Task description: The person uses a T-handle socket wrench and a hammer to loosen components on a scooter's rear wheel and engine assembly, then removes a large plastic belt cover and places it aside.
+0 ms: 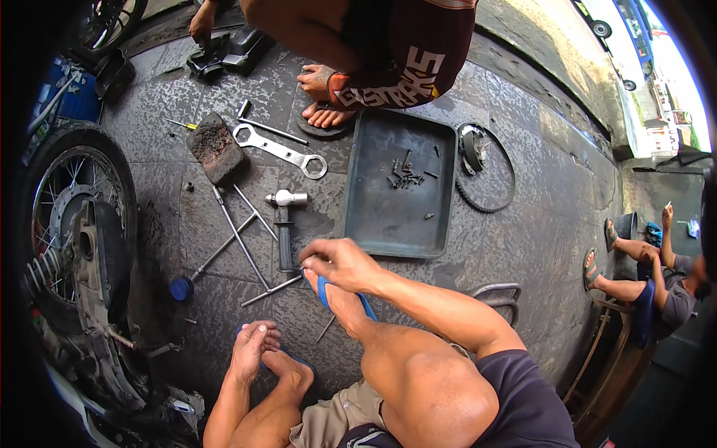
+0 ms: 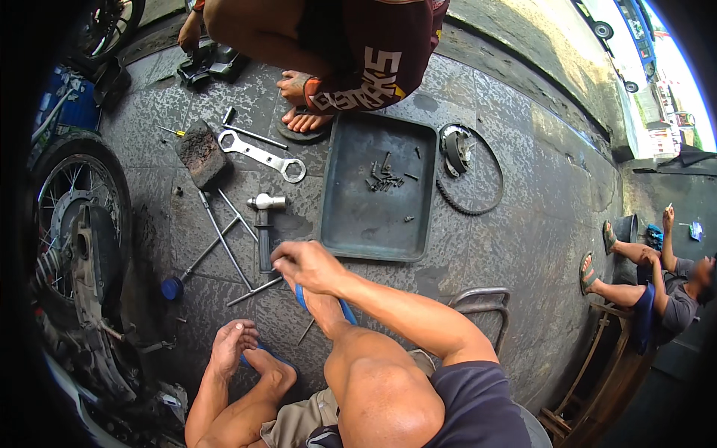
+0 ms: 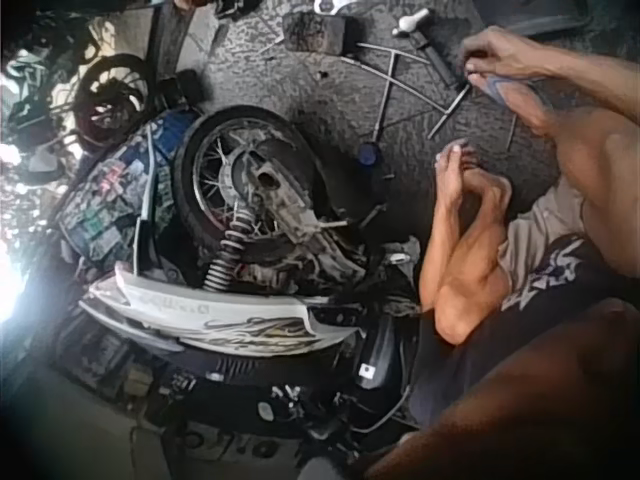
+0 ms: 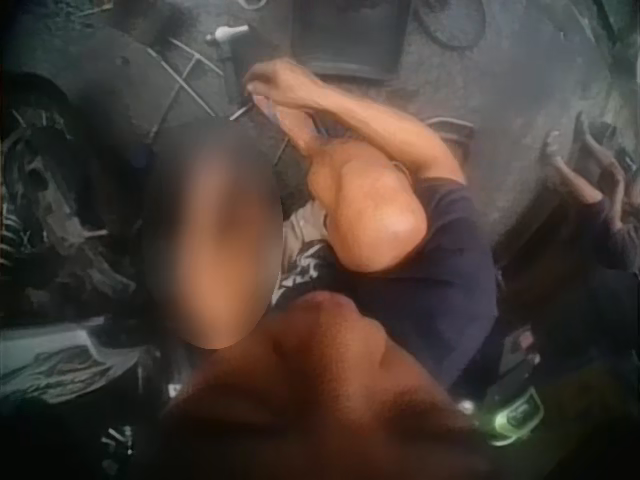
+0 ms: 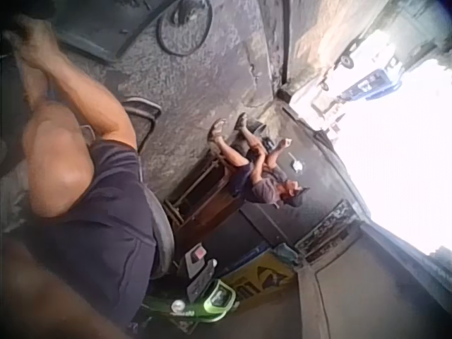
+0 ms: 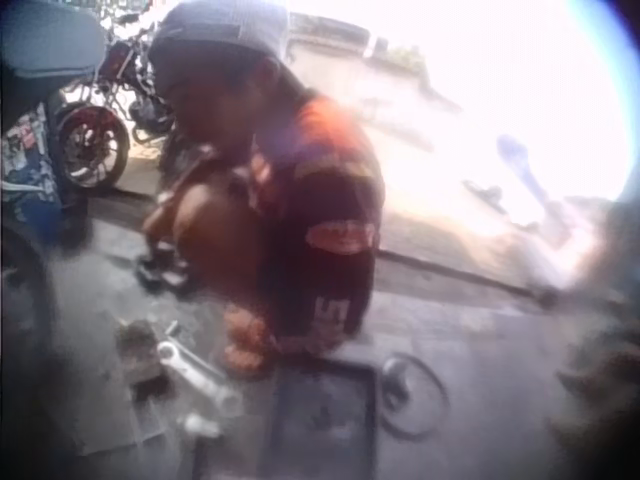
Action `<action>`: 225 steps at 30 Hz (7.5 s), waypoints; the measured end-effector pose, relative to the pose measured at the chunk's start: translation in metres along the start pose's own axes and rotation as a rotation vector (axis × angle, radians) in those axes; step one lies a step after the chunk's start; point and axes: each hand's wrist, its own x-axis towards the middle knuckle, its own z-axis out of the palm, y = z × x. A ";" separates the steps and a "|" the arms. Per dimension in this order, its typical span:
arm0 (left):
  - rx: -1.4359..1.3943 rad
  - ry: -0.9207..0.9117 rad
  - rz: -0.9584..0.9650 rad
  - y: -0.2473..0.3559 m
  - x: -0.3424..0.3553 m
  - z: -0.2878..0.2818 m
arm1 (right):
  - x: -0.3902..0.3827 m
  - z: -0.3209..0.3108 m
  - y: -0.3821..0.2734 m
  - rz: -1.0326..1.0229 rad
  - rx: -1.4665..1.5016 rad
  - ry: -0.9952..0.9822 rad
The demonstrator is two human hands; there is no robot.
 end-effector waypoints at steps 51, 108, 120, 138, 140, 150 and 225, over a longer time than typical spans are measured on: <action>-0.178 0.432 0.100 -0.043 -0.069 -0.036 | 0.095 0.170 0.039 0.407 -0.747 -0.292; -0.339 1.832 -0.588 -0.523 -0.253 -0.186 | 0.079 0.053 -0.088 0.092 -1.400 -0.743; 0.143 1.515 -0.777 -0.573 -0.256 -0.263 | 0.058 -0.034 -0.133 -0.056 -1.504 -0.607; 1.169 1.186 0.899 -0.217 -0.187 -0.111 | -0.061 0.270 -0.131 -0.030 -0.624 -1.014; 1.237 0.973 1.046 -0.185 -0.158 -0.082 | -0.065 0.268 -0.124 0.174 -0.448 -1.002; 0.308 0.834 0.917 -0.065 -0.039 -0.016 | -0.094 0.149 -0.111 0.414 0.044 -0.409; -1.162 -0.015 1.152 0.036 -0.034 -0.115 | -0.020 0.247 -0.105 0.154 0.203 -0.308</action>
